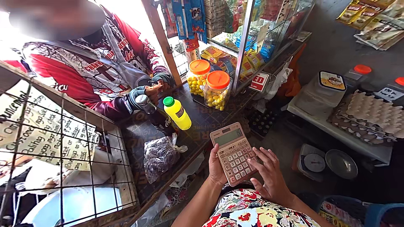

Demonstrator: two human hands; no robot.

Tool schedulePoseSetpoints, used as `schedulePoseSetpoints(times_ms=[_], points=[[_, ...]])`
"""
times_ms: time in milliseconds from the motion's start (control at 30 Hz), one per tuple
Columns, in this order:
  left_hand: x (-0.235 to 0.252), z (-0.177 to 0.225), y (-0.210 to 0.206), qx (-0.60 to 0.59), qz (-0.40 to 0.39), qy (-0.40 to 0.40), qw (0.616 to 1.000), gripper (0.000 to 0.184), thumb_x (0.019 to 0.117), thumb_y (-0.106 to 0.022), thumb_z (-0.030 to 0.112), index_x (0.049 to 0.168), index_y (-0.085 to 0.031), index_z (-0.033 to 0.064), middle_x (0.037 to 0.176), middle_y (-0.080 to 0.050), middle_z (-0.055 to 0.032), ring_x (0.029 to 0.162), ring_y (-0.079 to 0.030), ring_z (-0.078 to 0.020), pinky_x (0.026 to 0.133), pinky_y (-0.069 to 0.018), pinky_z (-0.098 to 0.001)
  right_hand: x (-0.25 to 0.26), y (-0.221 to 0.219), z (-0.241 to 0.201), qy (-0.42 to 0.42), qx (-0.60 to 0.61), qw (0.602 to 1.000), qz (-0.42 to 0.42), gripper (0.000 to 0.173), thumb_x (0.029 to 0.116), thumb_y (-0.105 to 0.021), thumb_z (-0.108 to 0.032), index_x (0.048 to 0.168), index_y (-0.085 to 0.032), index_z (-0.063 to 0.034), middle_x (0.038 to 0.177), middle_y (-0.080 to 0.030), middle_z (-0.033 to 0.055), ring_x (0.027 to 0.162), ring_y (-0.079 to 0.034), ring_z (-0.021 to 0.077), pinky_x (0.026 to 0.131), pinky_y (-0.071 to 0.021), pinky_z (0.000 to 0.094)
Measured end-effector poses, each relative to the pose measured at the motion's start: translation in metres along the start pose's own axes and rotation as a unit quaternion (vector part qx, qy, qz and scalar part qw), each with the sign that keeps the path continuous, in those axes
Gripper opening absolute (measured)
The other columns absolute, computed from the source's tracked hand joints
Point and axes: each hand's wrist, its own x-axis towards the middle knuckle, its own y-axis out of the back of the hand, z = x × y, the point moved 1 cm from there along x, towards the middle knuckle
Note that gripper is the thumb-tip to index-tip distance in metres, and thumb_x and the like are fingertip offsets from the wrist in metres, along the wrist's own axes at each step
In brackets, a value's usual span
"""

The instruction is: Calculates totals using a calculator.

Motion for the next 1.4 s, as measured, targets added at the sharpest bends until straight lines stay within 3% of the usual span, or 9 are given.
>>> schedulePoseSetpoints(times_ms=[133,233,467,567,700,1000,1200,1333,1400], points=[[0.002,0.002,0.001,0.003,-0.002,-0.002,1.0,0.052,0.0938,-0.058,0.054,0.117,-0.072,0.0091,0.114,-0.074,-0.0169,0.108,-0.072,-0.0291,0.094,-0.0577,-0.0482,-0.005,0.0,0.005,-0.021,-0.006,1.0,0.003,0.052,0.1082,-0.03,-0.053,0.098,-0.07,-0.0212,0.147,-0.058,0.0056,0.147,-0.04,0.0269,0.123,-0.022,0.0506],[0.003,0.004,0.001,-0.006,0.014,-0.008,1.0,0.052,0.0965,-0.053,0.053,0.117,-0.071,0.0093,0.113,-0.074,-0.0175,0.107,-0.072,-0.0299,0.092,-0.0585,-0.0486,-0.004,-0.001,0.006,-0.015,0.004,0.999,0.029,0.05,0.1085,-0.032,-0.046,0.077,-0.057,-0.017,0.137,-0.064,0.006,0.141,-0.047,0.0234,0.12,-0.0276,0.0469],[0.002,0.013,-0.002,-0.034,0.064,-0.039,0.997,0.051,0.1012,-0.041,0.051,0.114,-0.069,0.0104,0.11,-0.074,-0.0174,0.103,-0.073,-0.0306,0.088,-0.0603,-0.0489,-0.001,-0.013,0.005,-0.249,0.273,0.929,0.029,0.057,0.109,-0.039,-0.041,0.142,-0.046,0.0049,0.149,-0.05,0.0187,0.124,-0.06,0.0173,0.093,-0.0557,0.0316],[0.002,0.021,-0.002,-0.033,0.112,-0.059,0.991,0.061,0.1049,-0.024,0.053,0.116,-0.066,0.0104,0.108,-0.074,-0.0171,0.1,-0.074,-0.0304,0.085,-0.0612,-0.0485,0.01,-0.018,-0.001,-0.423,0.472,0.773,-0.027,0.053,0.1104,-0.021,-0.031,0.146,-0.044,0.0008,0.111,-0.073,0.0077,0.078,-0.073,0.0134,0.058,-0.0593,0.0274],[0.004,0.033,-0.004,-0.002,0.157,-0.065,0.985,0.07,0.1061,-0.016,0.059,0.116,-0.064,0.0089,0.104,-0.075,-0.0163,0.095,-0.075,-0.0282,0.082,-0.0623,-0.0453,0.024,-0.027,-0.009,-0.464,0.575,0.673,-0.04,0.048,0.1116,-0.018,-0.023,0.143,-0.046,-0.0022,0.095,-0.076,0.01,0.065,-0.073,0.0144,0.05,-0.0577,0.0239],[-0.002,0.06,0.005,0.075,0.1,0.096,0.988,0.081,0.0999,-0.012,0.072,0.142,-0.049,0.0141,0.131,-0.066,-0.0167,0.121,-0.064,-0.0328,0.101,-0.0531,-0.0509,0.06,-0.045,-0.008,-0.501,0.54,0.676,0.01,0.044,0.1124,-0.023,-0.021,0.142,-0.05,-0.0029,0.085,-0.073,0.0082,0.059,-0.069,0.0122,0.051,-0.0583,0.0243],[-0.017,0.082,0.006,0.183,0.068,0.215,0.957,0.08,0.0999,-0.001,0.066,0.148,-0.042,0.0165,0.135,-0.063,-0.0173,0.117,-0.065,-0.0358,0.091,-0.0568,-0.0507,0.079,-0.065,0.003,-0.488,0.503,0.713,0.016,0.035,0.1118,-0.031,-0.017,0.135,-0.053,-0.0029,0.084,-0.072,0.0099,0.058,-0.069,0.0137,0.051,-0.0594,0.0259],[-0.022,0.093,0.011,0.196,0.067,0.242,0.948,0.065,0.1054,-0.01,0.054,0.14,-0.048,0.014,0.131,-0.065,-0.0157,0.107,-0.071,-0.0324,0.067,-0.0619,-0.039,0.094,-0.075,0.015,-0.492,0.452,0.744,0.014,0.032,0.1114,-0.034,-0.015,0.127,-0.057,-0.0001,0.08,-0.07,0.0088,0.055,-0.067,0.0128,0.05,-0.0577,0.0255],[-0.021,0.098,0.01,0.178,0.067,0.229,0.955,0.06,0.1069,-0.012,0.046,0.136,-0.051,0.0113,0.128,-0.066,-0.0151,0.106,-0.071,-0.0309,0.075,-0.0615,-0.0389,0.098,-0.077,0.021,-0.491,0.437,0.754,0.013,0.031,0.1111,-0.036,-0.014,0.126,-0.058,0.0005,0.08,-0.069,0.0085,0.055,-0.066,0.0126,0.05,-0.0575,0.0255]])
